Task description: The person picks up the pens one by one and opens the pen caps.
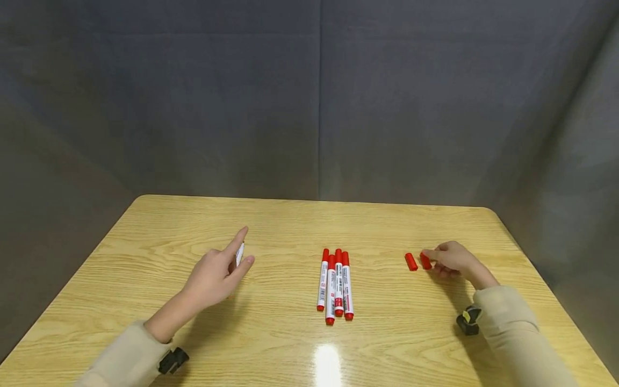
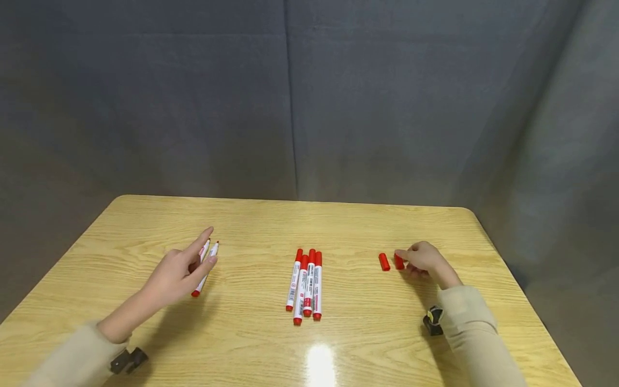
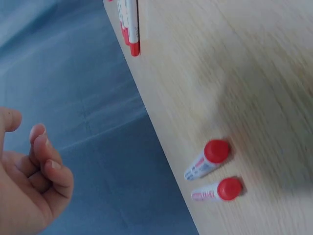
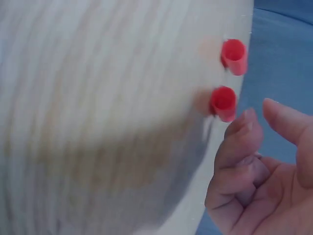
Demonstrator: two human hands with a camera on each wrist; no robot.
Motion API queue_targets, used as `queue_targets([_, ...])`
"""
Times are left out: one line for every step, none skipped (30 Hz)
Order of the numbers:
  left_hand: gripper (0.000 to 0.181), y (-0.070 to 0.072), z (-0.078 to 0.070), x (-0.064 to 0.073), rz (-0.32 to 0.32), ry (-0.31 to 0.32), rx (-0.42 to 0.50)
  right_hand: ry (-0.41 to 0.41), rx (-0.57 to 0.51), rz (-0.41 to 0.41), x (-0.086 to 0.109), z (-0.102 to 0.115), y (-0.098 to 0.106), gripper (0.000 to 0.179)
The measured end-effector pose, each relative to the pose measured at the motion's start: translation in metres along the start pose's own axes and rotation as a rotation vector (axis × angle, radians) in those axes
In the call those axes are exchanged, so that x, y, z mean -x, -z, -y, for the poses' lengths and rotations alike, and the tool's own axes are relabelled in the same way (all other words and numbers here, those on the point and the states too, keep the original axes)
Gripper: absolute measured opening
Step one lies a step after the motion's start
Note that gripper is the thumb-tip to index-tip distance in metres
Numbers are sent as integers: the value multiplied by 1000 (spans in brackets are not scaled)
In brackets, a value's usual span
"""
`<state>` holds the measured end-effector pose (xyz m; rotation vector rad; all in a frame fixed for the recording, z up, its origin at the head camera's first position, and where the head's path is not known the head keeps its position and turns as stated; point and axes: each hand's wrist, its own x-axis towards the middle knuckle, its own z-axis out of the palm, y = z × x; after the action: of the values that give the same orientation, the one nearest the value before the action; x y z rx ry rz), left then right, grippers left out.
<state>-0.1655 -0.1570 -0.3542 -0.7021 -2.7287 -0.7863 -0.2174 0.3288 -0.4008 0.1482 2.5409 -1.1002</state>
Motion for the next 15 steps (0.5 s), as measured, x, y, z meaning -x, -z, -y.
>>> queue_targets([54, -1, 0, 0, 3, -3, -3, 14, -2, -4, 1, 1, 1, 32])
queue_targets([54, -3, -1, 0, 7, -4, -2, 29, 0, -9, 3, 2, 2, 33])
queue_targets([55, -5, -1, -1, 11, -4, -2, 37, -3, -17, 4, 4, 3, 33])
queue_targets([55, -6, -2, -1, 17, -2, 2, 49, -4, -21, 6, 5, 4, 34])
queue_targets([56, -8, -3, -1, 25, 1, 9, 56, -4, -25, 7, 6, 5, 35])
queue_targets([56, -10, -3, -1, 33, 3, 11, 62, -4, -26, 8, 7, 7, 35])
queue_targets([57, -11, -4, -1, 38, 7, 14, 63, -8, -26, 10, 8, 8, 36])
queue_targets([57, -13, -4, -1, 41, 9, 17, 66, -7, -30, 11, 8, 9, 37])
queue_targets([57, -14, -5, -1, 44, 10, 19, 67, -14, -30, 12, 9, 10, 38])
queue_targets([58, -16, -5, -1, 47, 12, 24, 72, -16, -32, 13, 10, 11, 40])
queue_targets([58, -17, -6, -2, 50, 9, 29, 77, -14, -35, 14, 11, 12, 40])
queue_targets([58, -19, -7, -2, 52, 4, 32, 82, -17, -37, 16, 13, 12, 40])
queue_targets([59, -20, -7, -2, 57, 1, 39, 90, -16, -40, 17, 14, 13, 40])
queue_targets([60, -22, -8, -3, 65, -4, 46, 99, -13, -45, 18, 15, 14, 40])
queue_targets([61, -24, -8, -4, 76, -8, 52, 113, -11, -46, 20, 17, 15, 39])
